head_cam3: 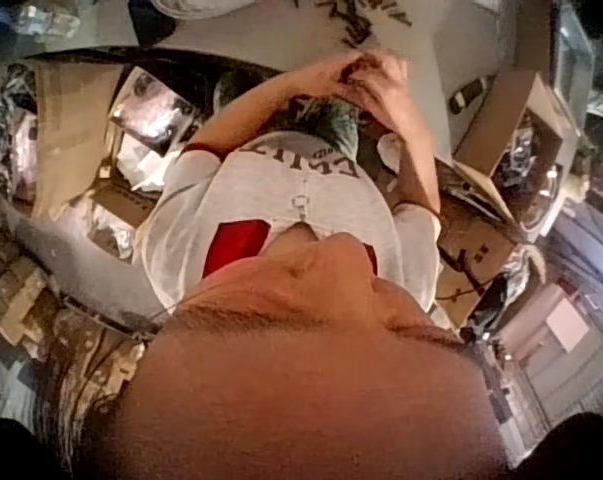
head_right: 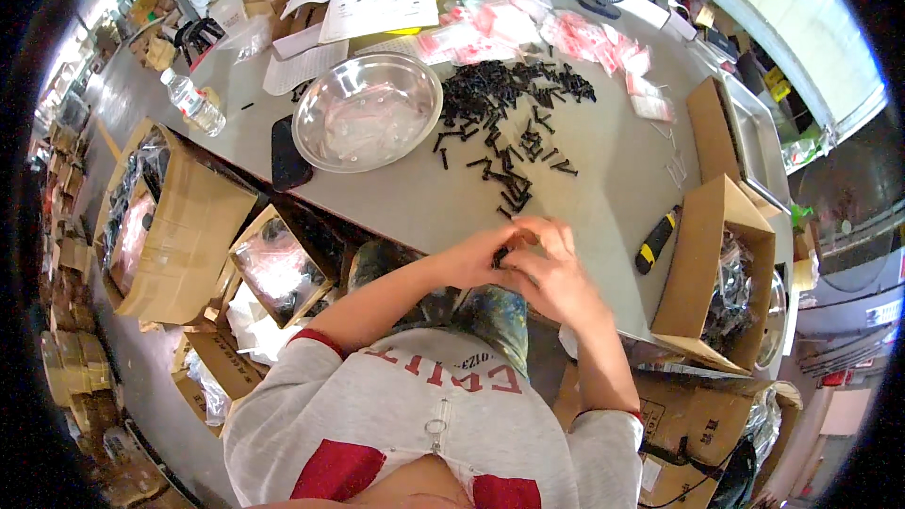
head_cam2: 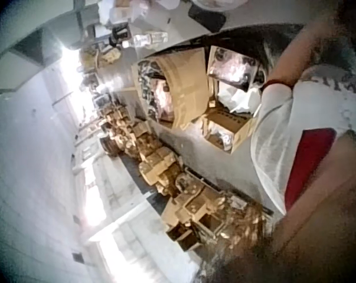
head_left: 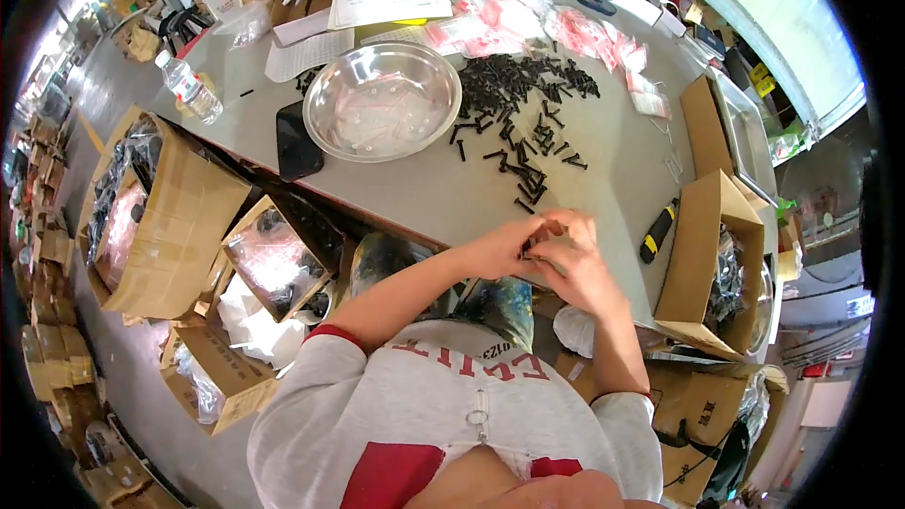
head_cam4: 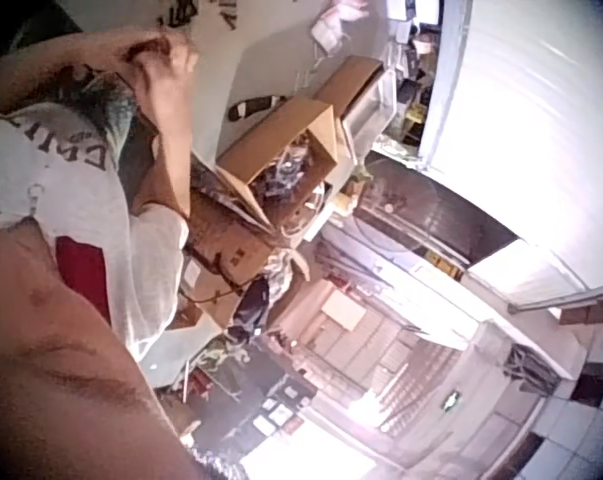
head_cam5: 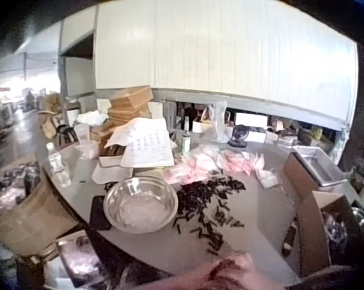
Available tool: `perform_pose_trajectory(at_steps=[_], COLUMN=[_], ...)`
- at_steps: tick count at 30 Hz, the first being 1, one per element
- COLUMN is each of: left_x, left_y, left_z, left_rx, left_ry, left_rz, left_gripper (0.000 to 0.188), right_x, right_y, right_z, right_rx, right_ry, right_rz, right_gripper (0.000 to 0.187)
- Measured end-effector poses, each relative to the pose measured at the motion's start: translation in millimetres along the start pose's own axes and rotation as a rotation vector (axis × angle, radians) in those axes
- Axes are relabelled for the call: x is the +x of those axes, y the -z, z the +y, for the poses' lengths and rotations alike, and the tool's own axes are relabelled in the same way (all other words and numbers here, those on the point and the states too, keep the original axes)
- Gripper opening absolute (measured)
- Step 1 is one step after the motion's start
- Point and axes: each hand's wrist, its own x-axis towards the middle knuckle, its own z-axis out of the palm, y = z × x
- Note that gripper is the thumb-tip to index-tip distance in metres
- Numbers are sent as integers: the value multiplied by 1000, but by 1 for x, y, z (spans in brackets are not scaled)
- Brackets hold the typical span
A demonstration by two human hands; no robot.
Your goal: Picking small black parts from a pile on a table and putting them into small plastic bags.
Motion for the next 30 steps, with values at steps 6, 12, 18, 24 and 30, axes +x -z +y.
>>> perform_pose_trajectory(at_steps=[6,12,18,24,30], left_x=[-5,-5,-3,-6,-15], left_y=[0,3,5,3,4], left_z=[-13,-7,-16,-8,-9], left_rx=[-61,-142,16,-5,86], left_ry=[90,42,58,122,131], left_rz=[20,52,154,130,249], left_gripper=[57,61,59,64,53], right_x=[-1,2,4,6,0], right_y=[-11,-13,-21,-18,-25], right_z=[10,17,20,15,22], right_rx=[1,-13,-11,-77,3], right_ry=[-8,22,-117,-100,-80], right_rz=[-1,20,66,18,111], right_gripper=[22,23,25,22,16])
